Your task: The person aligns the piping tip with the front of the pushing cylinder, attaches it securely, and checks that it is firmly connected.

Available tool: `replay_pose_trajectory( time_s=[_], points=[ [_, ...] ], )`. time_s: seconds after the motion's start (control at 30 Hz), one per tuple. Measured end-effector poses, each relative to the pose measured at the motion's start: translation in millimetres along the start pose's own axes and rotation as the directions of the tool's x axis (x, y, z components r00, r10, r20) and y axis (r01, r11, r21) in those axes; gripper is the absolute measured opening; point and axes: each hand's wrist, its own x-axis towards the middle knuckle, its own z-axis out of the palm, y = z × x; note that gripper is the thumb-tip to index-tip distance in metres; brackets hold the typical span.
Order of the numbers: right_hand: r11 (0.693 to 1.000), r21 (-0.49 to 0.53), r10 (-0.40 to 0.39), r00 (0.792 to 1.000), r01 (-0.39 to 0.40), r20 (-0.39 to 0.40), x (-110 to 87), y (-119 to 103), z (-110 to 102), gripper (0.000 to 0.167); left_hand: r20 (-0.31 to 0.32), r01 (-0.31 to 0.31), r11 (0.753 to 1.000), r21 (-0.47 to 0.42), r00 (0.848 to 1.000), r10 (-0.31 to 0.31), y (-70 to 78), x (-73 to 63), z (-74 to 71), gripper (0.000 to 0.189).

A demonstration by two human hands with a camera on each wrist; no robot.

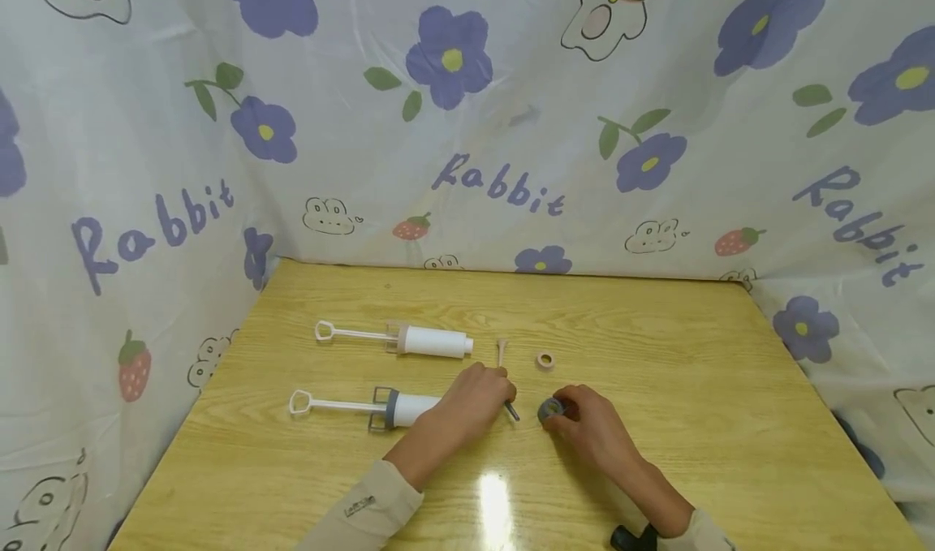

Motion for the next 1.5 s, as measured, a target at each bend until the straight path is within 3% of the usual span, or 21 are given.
replay_pose_trajectory(
  time_s=[0.27, 0.53, 1.2, 1.5],
  points=[
    [1.0, 0.019, -0.012, 0.999, 0.013, -0.046, -1.9, -10, -11, 0.031, -0.034, 0.04, 0.999, -0.037, 0.999, -0.041, -8.2, -9.1, -9.6, 0.011],
    [1.0, 0.024, -0.007, 0.999, 0.008, -0.051, -3.6, -17, -15, 0.029, -0.095, 0.03, 0.998, -0.06, 0.995, -0.035, -14.0, -13.9, -8.5, 0.01],
    [1.0, 0.023, -0.019, 0.998, 0.021, -0.063, -7.1, -23, -18, 0.028, -0.127, 0.067, 0.988, -0.137, 0.988, -0.084, -14.8, -24.6, -19.3, 0.009],
    [0.999, 0.032, -0.039, 0.996, 0.042, -0.078, -10.4, -29, -18, 0.026, -0.192, 0.07, 0.983, -0.17, 0.976, -0.103, -15.5, -35.5, -24.8, 0.011]
  ],
)
